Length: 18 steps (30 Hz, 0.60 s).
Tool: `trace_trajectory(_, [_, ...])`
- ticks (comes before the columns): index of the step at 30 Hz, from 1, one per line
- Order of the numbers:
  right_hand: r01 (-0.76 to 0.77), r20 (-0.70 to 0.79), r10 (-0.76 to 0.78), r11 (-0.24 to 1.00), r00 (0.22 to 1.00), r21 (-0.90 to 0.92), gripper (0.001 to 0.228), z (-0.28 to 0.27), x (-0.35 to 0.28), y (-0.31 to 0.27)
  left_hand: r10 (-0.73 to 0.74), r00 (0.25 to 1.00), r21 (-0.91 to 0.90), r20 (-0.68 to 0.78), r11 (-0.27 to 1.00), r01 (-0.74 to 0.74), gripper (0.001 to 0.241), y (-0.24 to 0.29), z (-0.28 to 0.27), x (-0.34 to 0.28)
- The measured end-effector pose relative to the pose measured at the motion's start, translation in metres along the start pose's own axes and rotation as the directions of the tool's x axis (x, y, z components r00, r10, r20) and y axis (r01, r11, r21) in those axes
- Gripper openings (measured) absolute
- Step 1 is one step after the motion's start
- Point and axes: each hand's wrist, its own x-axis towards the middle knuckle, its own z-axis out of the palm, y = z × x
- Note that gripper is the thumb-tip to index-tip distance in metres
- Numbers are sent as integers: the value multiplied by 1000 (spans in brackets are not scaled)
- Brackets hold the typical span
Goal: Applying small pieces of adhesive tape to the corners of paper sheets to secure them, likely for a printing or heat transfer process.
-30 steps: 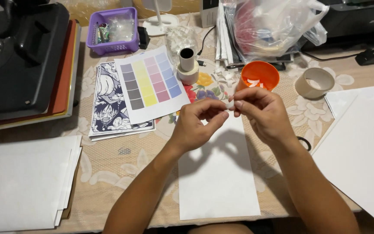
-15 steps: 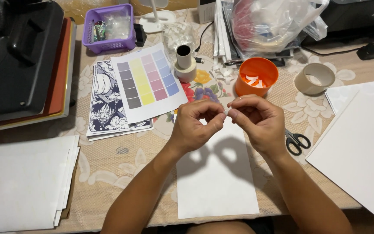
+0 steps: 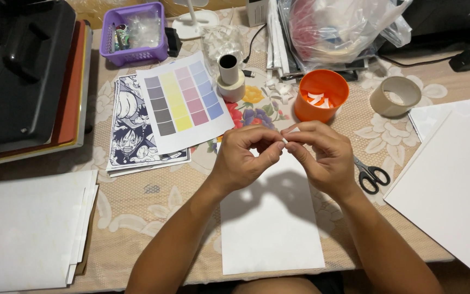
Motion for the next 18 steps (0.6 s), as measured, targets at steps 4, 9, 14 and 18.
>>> trace_trajectory(4, [47,7,-46,994,999,-97,17,2,1,0,29,999,46,-15,999,-29,6,-3,0,1])
trace_trajectory(9, [83,3,-84,988,996,-132,13,2,1,1,73,997,129,-20,989,-70,4,-2,1,0])
trace_trajectory(14, [108,5,-109,979,994,-172,13,1,1,5,81,997,146,-8,986,-79,5,-2,0,1])
trace_trajectory(18, [128,11,-129,971,992,-204,13,2,2,5,79,997,155,-14,985,-76,5,-2,0,1])
